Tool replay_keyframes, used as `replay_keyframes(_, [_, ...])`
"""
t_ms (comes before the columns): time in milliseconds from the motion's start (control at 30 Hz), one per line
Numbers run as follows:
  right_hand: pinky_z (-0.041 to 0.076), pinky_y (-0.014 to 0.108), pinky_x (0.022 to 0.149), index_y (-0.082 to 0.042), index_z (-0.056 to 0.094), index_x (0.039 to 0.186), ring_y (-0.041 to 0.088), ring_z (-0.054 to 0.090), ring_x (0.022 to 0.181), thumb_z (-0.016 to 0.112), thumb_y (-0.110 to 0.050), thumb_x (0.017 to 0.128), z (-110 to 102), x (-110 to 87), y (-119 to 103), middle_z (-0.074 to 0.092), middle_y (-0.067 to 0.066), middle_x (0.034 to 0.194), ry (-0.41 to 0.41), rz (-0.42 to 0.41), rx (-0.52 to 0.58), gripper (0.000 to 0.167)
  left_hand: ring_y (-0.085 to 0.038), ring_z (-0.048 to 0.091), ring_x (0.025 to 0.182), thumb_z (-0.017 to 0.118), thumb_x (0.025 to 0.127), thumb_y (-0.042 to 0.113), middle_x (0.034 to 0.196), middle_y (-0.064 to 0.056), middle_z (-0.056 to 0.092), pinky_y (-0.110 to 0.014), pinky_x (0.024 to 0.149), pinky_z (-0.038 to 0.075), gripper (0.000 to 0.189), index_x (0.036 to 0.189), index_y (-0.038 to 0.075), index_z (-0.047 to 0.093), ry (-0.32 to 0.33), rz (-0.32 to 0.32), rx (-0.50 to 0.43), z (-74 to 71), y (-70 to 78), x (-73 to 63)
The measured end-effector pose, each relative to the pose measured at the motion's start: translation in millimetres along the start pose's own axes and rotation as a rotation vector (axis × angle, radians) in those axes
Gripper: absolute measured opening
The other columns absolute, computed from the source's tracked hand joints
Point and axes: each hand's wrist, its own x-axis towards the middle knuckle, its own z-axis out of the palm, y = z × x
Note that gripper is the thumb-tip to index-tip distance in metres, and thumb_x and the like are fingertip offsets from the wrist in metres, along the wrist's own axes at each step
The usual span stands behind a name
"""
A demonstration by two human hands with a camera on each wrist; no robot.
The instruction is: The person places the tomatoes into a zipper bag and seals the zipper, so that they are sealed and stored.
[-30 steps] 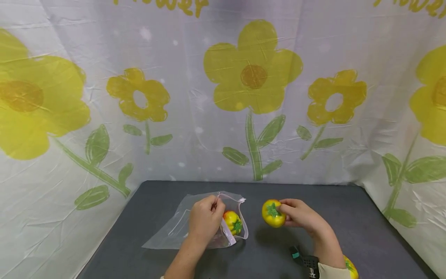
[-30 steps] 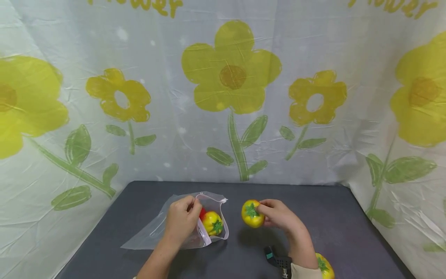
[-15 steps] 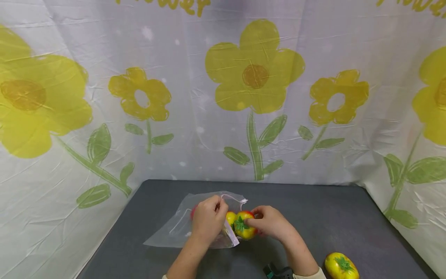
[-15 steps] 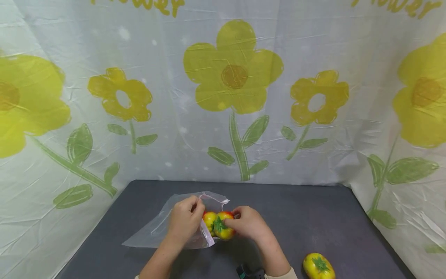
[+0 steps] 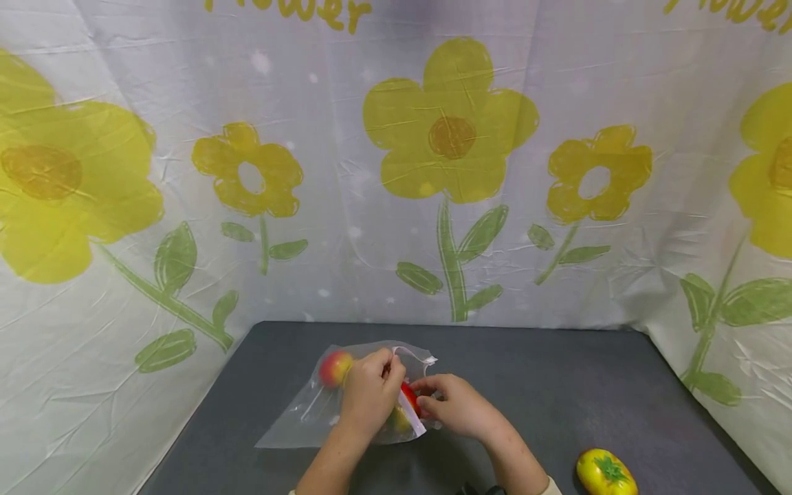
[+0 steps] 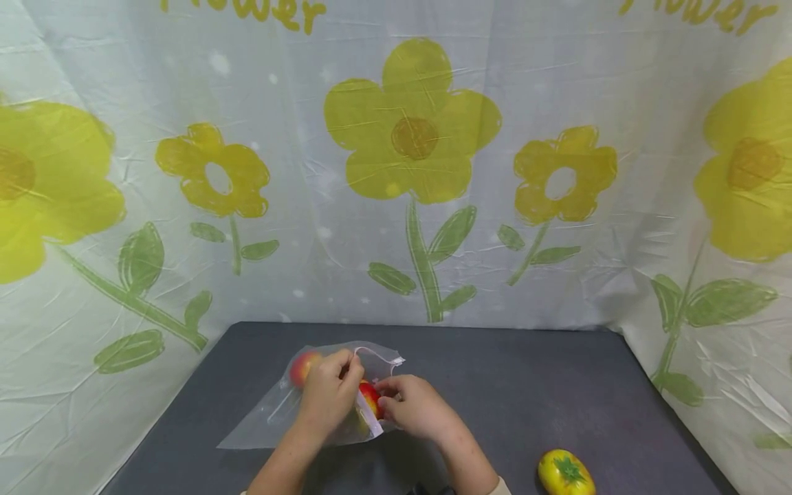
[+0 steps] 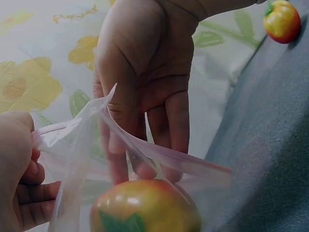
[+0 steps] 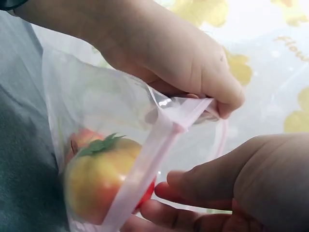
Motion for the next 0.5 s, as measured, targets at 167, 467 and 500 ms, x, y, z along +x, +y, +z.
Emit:
replay_keyframes(167, [0.051,0.035,0.063,0.001,0.069,0.124,0.023,0.064,0.081,0.060,-0.009,0.100,-8,-3.2,-1,0.070,0.010,0.112,0.000,-0.004,-0.074,0.027,0.001,0.029,0.050,0.067,0.087,0.004,0.058,0.014,0.032,-0.015,0.043,0.027,0.034,0.064,0.018,0.045,0.033,0.013,-0.005,-0.4,-2.7,0.9])
replay_keyframes(467, [0.054,0.050,0.086,-0.002,0.066,0.132,0.032,0.065,0.107,0.063,-0.021,0.102,-38,-24.1,7,0.069,0.009,0.120,0.054,0.082,-0.143,0.036,0.002,0.028,0.050,0.065,0.084,0.001,0.059,0.014,0.033,-0.014,0.046,0.021,0.034,0.063,0.018,0.046,0.085,0.062,0.006,2.2,-7.6,4.7])
replay_keyframes(500, [0.054,0.050,0.086,-0.004,0.066,0.132,0.030,0.065,0.108,0.064,-0.023,0.101,-42,-31.4,9,0.069,0.008,0.119,0.091,0.113,-0.155,0.036,0.002,0.027,0.050,0.065,0.084,0.002,0.058,0.014,0.033,-0.014,0.046,0.021,0.034,0.063,0.019,0.045,0.084,0.060,0.007,2.7,-7.8,4.8])
